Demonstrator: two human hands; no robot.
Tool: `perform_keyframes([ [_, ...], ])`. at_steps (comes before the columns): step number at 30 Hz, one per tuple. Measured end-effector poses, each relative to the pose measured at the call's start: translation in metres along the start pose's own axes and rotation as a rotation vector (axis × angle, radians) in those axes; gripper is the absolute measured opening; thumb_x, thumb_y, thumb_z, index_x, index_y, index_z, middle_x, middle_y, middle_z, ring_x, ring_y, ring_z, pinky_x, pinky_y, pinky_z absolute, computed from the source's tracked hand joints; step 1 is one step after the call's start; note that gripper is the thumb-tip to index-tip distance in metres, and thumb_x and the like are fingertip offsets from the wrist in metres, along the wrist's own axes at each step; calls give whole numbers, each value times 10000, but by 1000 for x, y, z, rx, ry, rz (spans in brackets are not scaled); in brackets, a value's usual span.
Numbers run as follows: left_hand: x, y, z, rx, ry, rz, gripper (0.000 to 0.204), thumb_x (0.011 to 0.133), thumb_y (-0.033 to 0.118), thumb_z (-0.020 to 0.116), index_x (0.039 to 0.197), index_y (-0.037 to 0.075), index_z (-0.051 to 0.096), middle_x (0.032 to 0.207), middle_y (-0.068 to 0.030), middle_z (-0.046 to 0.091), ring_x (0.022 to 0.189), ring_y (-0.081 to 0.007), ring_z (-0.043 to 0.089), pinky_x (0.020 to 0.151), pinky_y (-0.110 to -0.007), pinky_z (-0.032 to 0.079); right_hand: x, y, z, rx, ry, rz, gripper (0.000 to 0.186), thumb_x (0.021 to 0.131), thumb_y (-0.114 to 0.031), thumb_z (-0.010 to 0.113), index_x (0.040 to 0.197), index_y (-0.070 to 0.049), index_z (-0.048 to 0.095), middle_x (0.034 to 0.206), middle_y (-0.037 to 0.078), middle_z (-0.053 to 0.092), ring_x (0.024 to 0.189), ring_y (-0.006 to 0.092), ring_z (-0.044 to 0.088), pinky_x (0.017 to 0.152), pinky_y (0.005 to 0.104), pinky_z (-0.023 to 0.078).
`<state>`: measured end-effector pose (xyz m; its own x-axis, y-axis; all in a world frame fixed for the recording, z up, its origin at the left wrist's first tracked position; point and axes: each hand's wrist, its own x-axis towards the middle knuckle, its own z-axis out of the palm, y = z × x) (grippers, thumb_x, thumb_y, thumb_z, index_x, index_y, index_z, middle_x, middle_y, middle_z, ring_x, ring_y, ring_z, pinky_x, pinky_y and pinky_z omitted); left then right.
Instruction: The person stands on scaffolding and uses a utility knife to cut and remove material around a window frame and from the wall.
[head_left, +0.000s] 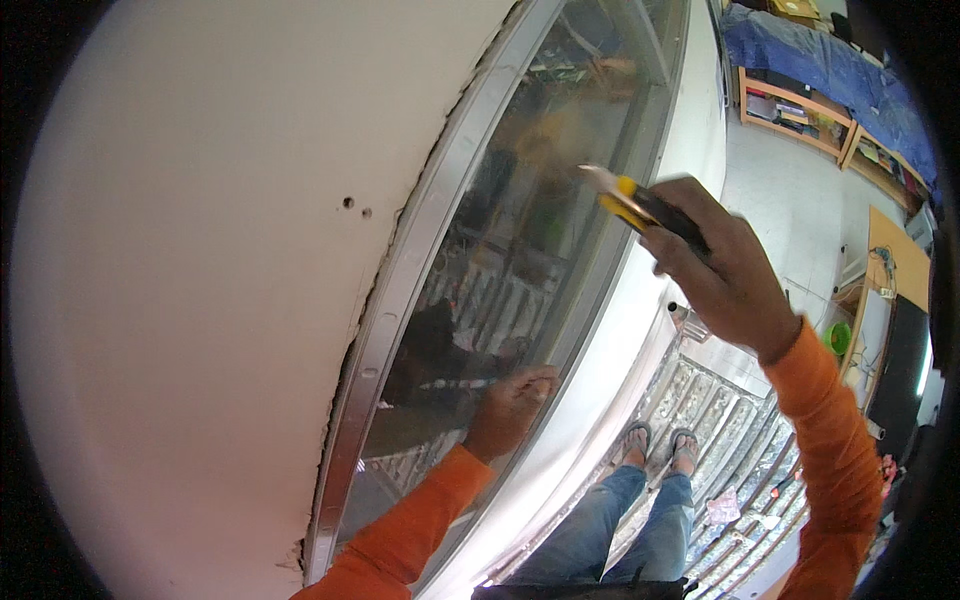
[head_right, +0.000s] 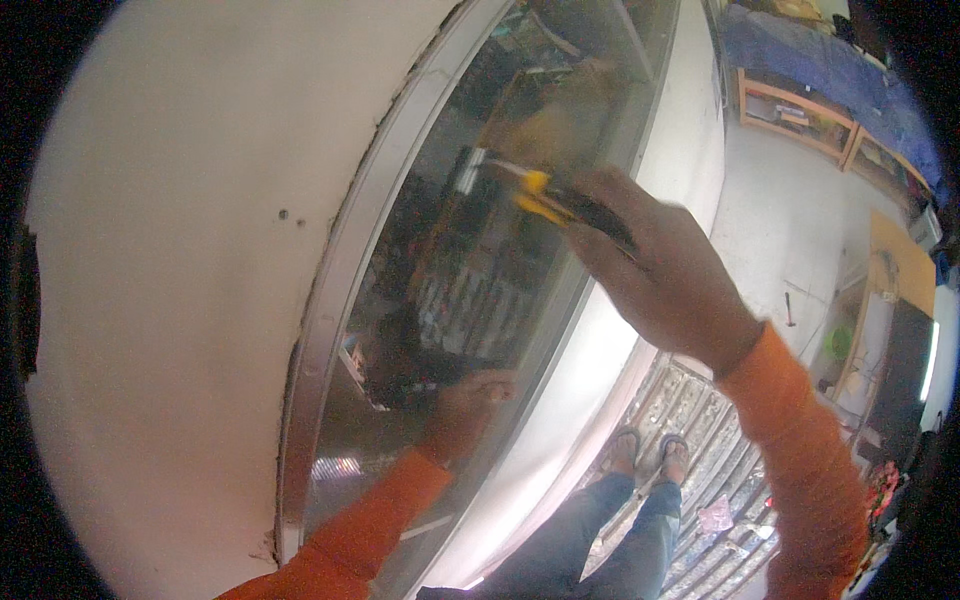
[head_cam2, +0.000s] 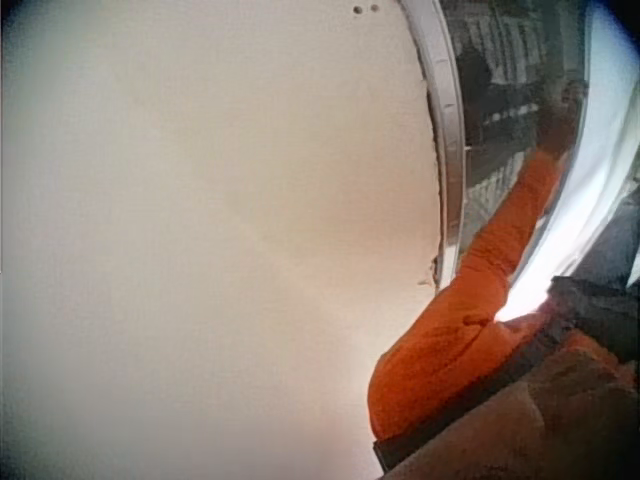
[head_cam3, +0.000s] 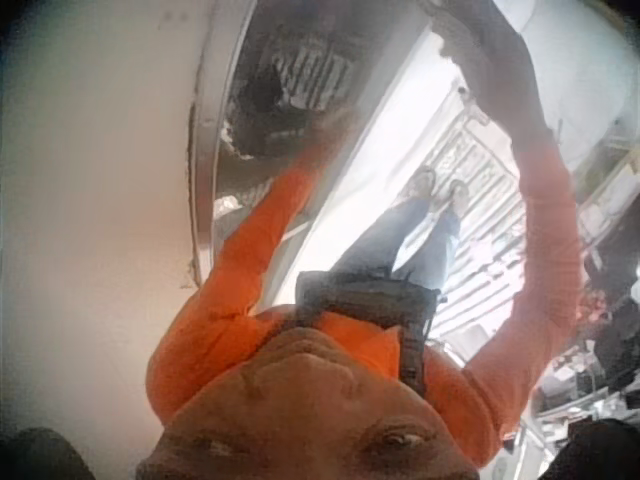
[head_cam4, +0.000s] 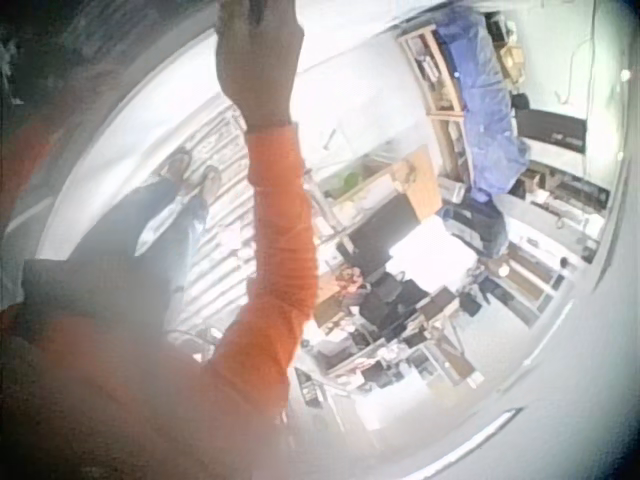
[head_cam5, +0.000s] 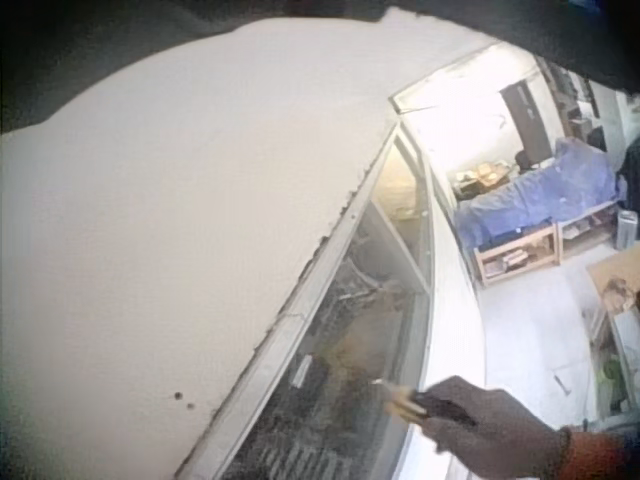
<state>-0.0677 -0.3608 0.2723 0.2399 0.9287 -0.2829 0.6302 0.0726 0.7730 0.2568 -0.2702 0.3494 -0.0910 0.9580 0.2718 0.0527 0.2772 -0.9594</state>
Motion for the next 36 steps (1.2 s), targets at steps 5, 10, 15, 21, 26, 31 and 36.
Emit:
perform_keyframes([
  [5,-17,6,-30,-165,140,24,425,1016,347,556,1225,-15,631,1053,-126,710,986,-189,674,901,-331,531,75,-41,17,-681,-226,-839,264,983,-263,597,1176,-86,565,854,60,639,674,204,638,618,325,533],
  [10,-20,6,-44,-262,327,63,374,1014,272,558,1260,-6,606,1030,-138,715,961,-188,677,871,-330,536,114,-78,55,-848,-271,-1179,323,886,-295,684,1152,-150,573,793,26,577,685,182,628,603,353,526],
  [15,-48,42,-44,74,533,189,228,964,129,609,1148,6,665,974,-139,722,892,-206,693,797,-344,557,130,-85,80,-871,-311,-1307,317,873,-250,701,1139,-166,551,808,19,565,679,176,619,603,343,525],
  [21,-190,14,-57,539,756,500,118,888,131,649,987,78,683,907,-72,676,897,-279,675,783,-419,550,141,-102,96,-803,-422,-1394,327,846,-255,731,1105,-166,553,816,21,563,663,140,609,559,301,516],
  [26,-186,43,-60,1041,1119,249,271,893,222,640,1125,94,581,1131,-92,544,1156,-314,523,973,-496,436,126,-118,119,-787,-510,-1450,330,801,-250,770,1039,-137,572,809,21,556,604,127,576,499,280,489],
  [31,-151,58,-58,1305,1230,79,404,889,330,703,1194,119,544,1272,-84,487,1255,-292,436,1066,-493,342,129,-138,115,-1028,-750,-1429,330,762,-234,781,993,-98,588,786,35,544,581,142,554,492,283,479],
  [36,-140,64,-68,1368,1297,151,490,809,303,823,1224,143,617,1241,-64,589,1227,-251,486,1036,-448,369,128,-143,124,-974,-755,-1494,321,763,-194,771,988,-50,593,800,90,572,615,194,580,502,340,467],
])
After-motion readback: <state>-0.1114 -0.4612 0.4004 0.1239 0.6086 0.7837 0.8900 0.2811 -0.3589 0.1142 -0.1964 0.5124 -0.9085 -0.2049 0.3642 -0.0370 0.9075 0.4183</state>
